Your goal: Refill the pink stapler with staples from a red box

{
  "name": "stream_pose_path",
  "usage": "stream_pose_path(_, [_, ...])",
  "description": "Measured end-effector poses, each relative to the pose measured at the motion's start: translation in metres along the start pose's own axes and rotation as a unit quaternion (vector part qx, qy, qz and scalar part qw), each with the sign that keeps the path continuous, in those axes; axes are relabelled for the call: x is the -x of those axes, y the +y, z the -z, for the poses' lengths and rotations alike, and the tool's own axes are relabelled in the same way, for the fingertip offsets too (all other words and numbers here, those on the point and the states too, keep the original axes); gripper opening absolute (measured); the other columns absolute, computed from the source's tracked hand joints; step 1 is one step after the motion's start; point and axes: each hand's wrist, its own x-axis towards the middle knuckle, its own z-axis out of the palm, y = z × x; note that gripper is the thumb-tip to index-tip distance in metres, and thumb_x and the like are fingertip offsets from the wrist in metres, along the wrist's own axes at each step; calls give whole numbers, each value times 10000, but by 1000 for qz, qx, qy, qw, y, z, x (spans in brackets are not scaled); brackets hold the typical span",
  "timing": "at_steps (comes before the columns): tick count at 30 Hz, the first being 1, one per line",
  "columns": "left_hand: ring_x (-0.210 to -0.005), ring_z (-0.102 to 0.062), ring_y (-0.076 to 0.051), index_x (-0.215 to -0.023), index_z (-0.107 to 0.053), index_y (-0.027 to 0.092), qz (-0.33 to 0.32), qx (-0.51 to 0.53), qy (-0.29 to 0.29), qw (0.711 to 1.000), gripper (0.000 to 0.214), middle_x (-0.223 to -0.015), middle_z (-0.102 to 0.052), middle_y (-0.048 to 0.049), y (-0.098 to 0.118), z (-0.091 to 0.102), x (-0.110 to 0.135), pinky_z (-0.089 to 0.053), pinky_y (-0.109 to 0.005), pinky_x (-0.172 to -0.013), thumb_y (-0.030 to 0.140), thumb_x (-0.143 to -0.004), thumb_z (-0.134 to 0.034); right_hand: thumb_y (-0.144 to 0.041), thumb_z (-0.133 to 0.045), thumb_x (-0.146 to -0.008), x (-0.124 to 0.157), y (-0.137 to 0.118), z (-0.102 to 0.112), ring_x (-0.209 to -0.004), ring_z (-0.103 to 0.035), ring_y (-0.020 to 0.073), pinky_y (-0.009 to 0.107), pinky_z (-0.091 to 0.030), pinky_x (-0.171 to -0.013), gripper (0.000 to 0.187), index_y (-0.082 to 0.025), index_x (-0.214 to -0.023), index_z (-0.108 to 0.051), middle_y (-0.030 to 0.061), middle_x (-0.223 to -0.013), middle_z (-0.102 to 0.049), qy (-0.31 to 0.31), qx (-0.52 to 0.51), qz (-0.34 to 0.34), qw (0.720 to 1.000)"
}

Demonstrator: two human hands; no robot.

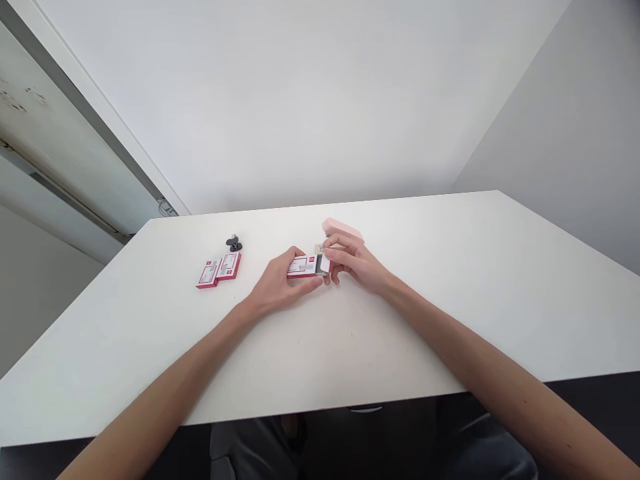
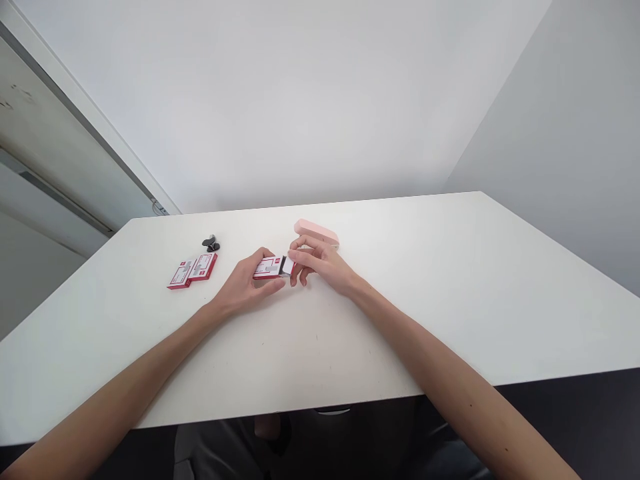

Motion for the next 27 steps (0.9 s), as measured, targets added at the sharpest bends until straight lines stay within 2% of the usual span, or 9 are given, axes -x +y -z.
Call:
stream_pose_path(6, [-651, -526, -140, -876, -535, 215, 3, -16, 40, 999, 387, -760, -621, 25, 1, -2, -1, -395, -275, -617, 569, -864, -690, -519, -745, -909, 1, 0, 1, -673, -713, 179, 279, -524, -569, 325, -218, -959, -630, 3, -773, -691, -13, -6, -20, 1000])
stream_pose_path(12, [-632, -469, -121, -878, -534, 209, -16, 4, 37, 999, 372, -732, -558, 41, 0, 0, 1, -364, -262, -610, 550, -876, -682, -507, -763, -895, 1, -2, 2, -690, -701, 162, 277, -537, -593, 327, -209, -996, -676, 13, -846, -698, -21, -32, -29, 999])
stream_pose_path(18, [-632, -465, -119, -883, -534, 211, -29, 11, 38, 999, 368, -746, -554, 38, -2, 1, 1, -368, -261, -610, 549, -874, -679, -482, -768, -891, 0, 1, 5, -706, -699, 168, 291, -538, -613, 289, -228, -1003, -688, 16, -875, -695, -41, -42, -44, 997])
stream_pose_path(27, [-660, -516, -133, -905, -550, 213, -33, -7, 47, 998, 356, -779, -601, 25, -4, 1, 0, -413, -267, -626, 531, -846, -698, -476, -757, -908, 1, -2, 3, -723, -677, 153, 289, -531, -642, 285, -228, -1028, -682, 18, -886, -695, -38, -42, -47, 997])
